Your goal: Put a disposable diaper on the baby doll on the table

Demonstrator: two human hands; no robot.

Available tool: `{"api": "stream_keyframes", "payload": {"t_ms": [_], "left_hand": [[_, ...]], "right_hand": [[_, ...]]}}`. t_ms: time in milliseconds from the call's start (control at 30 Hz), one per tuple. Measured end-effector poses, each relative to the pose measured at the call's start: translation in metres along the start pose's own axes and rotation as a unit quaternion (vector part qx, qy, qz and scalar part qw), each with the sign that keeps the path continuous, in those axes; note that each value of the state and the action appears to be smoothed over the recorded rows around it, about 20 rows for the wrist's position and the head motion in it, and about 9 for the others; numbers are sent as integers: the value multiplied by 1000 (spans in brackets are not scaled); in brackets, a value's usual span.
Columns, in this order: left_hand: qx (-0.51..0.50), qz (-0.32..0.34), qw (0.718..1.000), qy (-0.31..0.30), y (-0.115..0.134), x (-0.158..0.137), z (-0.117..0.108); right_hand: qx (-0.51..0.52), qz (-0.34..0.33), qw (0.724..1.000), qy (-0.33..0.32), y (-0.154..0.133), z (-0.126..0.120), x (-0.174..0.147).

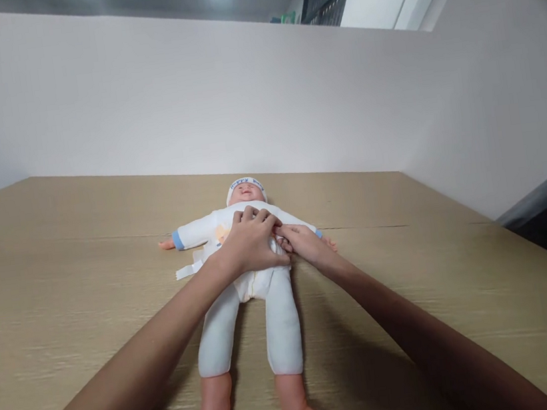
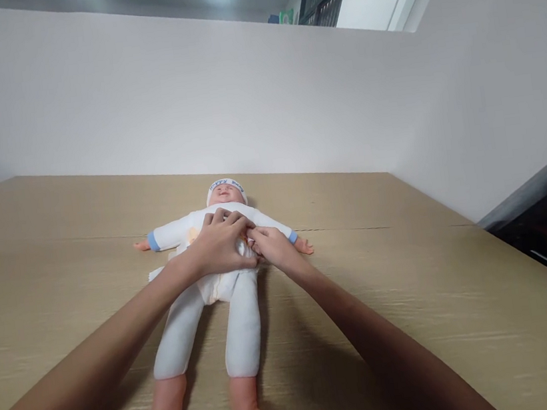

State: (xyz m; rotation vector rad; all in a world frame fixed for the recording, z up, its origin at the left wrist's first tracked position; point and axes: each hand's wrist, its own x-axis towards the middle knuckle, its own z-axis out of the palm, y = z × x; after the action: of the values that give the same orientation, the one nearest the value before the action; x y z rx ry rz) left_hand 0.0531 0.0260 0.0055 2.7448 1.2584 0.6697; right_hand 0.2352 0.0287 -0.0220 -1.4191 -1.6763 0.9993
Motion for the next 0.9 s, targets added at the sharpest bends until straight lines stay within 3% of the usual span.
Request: {"api": "stream_keyframes", "payload": {"t_ms": [100,233,367,533,633,767,900], "left_hand": [[-12,-5,1000,-2,0,-1,-1],[-24,-9,1000,-9,-1,-1,-1],[-36,-9,999,-8,-2,0,1],[-97,6,993,-62,-7,-1,-12],[-223,27,970,-87,-14,-10,-30],[-360,-24,933,7,-37,-38,-44],[-258,-161,945,118,-75,-80,-34]], "right_hand": [[18,-20,999,39,2,3,-14],[-92,-178,972,121,9,4,-53],[-190,-298,934,44,26,4,-74],[-213,-322,922,23,37,0,-67],[-229,-338,913,6,38,-5,-64],[-229,-350,908,33,39,-9,-67],[-200,-343,911,107,30,-10,-68]]}}
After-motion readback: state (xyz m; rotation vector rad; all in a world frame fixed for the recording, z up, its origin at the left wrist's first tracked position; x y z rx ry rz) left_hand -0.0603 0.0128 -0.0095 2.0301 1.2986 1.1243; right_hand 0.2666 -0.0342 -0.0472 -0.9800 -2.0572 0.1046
